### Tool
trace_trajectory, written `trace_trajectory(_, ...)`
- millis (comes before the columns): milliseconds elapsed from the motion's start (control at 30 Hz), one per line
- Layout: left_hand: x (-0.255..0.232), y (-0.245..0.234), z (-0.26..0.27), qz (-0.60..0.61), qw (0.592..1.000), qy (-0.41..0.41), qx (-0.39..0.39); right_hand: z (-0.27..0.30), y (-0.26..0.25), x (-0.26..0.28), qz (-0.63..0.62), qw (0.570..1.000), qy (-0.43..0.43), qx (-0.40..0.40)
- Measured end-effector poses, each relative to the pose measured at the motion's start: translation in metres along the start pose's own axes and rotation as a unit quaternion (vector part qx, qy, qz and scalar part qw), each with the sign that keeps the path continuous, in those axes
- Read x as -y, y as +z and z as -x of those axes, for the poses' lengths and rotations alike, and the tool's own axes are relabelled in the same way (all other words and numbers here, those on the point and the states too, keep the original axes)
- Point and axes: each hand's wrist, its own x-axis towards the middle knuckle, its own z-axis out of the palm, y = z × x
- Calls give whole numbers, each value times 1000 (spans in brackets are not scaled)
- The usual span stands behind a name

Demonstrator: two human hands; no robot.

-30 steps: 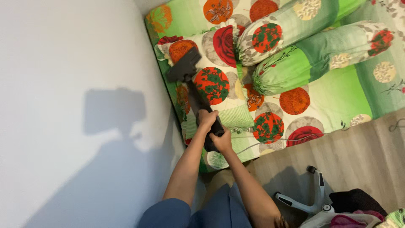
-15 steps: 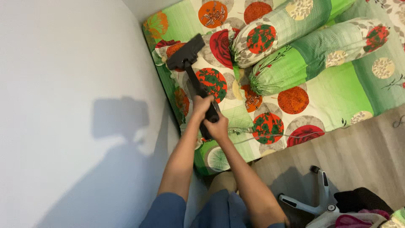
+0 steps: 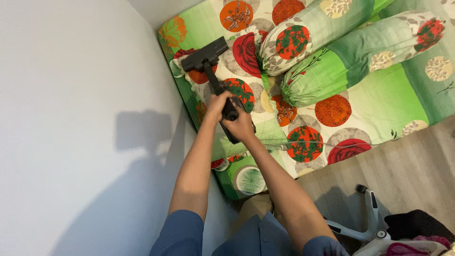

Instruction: The person uses a vacuum to clean the surface of a bed, including pillows and bolsters, before folding a pink cloth and placing it on the bed.

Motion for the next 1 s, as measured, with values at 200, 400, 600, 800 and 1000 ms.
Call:
trace_trajectory(200, -15, -22, -7, 193, 979, -64, 15, -23, -3, 16, 67, 989, 0, 134)
trace_trajectory(400, 3, -24, 16, 295, 952, -53, 66, -21, -20, 28, 218, 957, -25, 190)
trace_trajectory(600, -4, -6, 16, 224, 973, -38, 42, -16, -28, 21, 105, 987, -40, 117)
trace_trajectory(800, 27, -26, 22, 123, 990, -60, 22, 19, -24, 7, 108, 989, -39, 98)
trace_trajectory(1000, 78, -33, 34, 118, 990, -70, 13, 66, -17, -17, 45, 996, -57, 52)
